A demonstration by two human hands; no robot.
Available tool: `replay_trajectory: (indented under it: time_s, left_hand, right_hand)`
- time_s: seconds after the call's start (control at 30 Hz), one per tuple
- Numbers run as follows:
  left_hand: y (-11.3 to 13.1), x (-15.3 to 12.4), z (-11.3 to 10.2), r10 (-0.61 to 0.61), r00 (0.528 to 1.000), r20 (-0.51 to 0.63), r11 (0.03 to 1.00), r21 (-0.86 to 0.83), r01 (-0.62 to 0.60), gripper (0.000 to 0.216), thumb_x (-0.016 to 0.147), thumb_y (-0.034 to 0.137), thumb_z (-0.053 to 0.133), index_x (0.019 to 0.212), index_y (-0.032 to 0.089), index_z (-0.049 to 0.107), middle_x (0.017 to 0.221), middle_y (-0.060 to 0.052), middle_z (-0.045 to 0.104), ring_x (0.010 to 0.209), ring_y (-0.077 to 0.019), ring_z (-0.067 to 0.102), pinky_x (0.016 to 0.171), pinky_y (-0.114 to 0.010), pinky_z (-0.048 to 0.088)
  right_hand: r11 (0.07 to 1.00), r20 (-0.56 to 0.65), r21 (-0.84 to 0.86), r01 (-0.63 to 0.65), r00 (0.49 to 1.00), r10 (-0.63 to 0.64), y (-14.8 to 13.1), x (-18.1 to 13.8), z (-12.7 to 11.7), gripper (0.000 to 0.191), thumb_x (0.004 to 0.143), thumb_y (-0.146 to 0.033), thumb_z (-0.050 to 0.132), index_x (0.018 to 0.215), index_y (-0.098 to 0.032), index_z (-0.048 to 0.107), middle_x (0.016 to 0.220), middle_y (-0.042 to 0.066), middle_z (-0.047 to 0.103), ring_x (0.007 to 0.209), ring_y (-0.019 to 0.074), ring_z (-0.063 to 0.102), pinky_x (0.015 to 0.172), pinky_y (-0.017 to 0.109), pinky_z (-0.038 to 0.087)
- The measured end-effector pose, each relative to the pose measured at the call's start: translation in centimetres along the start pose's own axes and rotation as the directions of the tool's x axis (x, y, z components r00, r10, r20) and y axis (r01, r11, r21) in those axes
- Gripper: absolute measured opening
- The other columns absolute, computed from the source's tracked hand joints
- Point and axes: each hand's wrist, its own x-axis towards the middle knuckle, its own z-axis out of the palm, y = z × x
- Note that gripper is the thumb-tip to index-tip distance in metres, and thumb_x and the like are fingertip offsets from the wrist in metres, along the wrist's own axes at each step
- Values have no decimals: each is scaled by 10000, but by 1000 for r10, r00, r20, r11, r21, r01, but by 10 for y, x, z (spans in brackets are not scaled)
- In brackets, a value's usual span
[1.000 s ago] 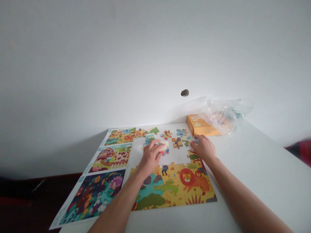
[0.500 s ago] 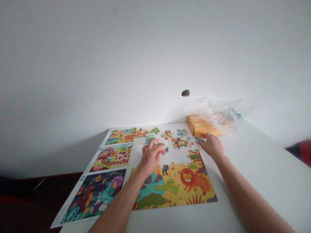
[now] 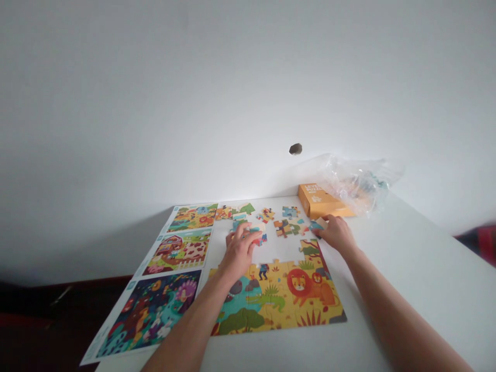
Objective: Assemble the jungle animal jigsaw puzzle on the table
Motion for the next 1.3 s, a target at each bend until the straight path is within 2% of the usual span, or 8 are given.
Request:
replay_trajectory:
  time_s: [0.3,0.4,0.47,0.53,0.7,0.9,1.17,1.3]
  left_hand:
    - [-1,0,0,-14,1000,6,1000,5,14,427,832,10,512,1130,286,645,1333,-76,478,1123,-222,583,1003,-484,425]
    - [0,1,0,-20,1000,4,1000,3,20,432,832,8,510,1127,290,652,1339,-71,475,1111,-219,589,1002,-479,427]
    - [0,1,0,-18,1000,4,1000,1,18,432,832,7,510,1126,289,653,1342,-70,474,1090,-214,598,999,-476,429]
    - [0,0,-1,-15,1000,0,1000,-1,15,428,829,4,512,1119,283,657,1336,-71,479,1095,-219,597,997,-475,430]
    - [-1,0,0,-21,1000,0,1000,5,21,427,831,4,510,1122,281,652,1330,-73,486,1106,-222,594,1002,-480,422]
    - [-3,0,2,-24,1000,7,1000,14,24,423,834,18,511,1126,291,650,1336,-71,488,1076,-210,605,999,-478,425]
    - [-1,0,1,-43,999,33,999,29,42,418,847,28,481,1128,291,644,1347,-70,486,1105,-226,595,995,-496,418]
    - [-1,0,2,-34,999,40,999,30,33,418,853,28,465,1128,283,650,1331,-75,500,1128,-233,583,996,-492,420]
  right_hand:
    - [993,-223,-116,-15,975,-11,-15,-15,-5,397,793,-293,640,1162,-150,664,1072,187,621,1046,347,549,849,419,423]
    - [969,-184,-24,246,952,-246,-21,-15,-2,305,829,-221,582,1115,-166,673,1087,125,652,1025,273,555,902,368,412]
    - [893,-119,39,448,890,-441,-25,-14,3,358,843,-198,558,1192,-176,637,1187,94,643,1043,238,545,944,338,393]
    - [846,-60,45,531,847,-528,-29,-14,7,459,843,-178,542,1301,-188,571,1306,84,595,1078,238,524,968,344,372]
    - [869,17,29,494,869,-495,-32,-15,8,513,833,-225,581,1343,-188,540,1291,88,599,1078,263,496,975,361,357]
    - [861,-36,111,496,868,-495,-32,-12,11,574,759,-272,708,1308,-214,554,1192,95,589,1087,264,489,982,380,383]
    - [766,-245,502,401,916,-319,-35,-15,10,230,829,-269,576,999,-174,698,848,38,597,729,156,568,724,273,476]
    - [685,-120,656,318,940,-321,-39,-22,11,264,829,-364,582,965,-170,700,730,13,623,648,147,568,619,255,477]
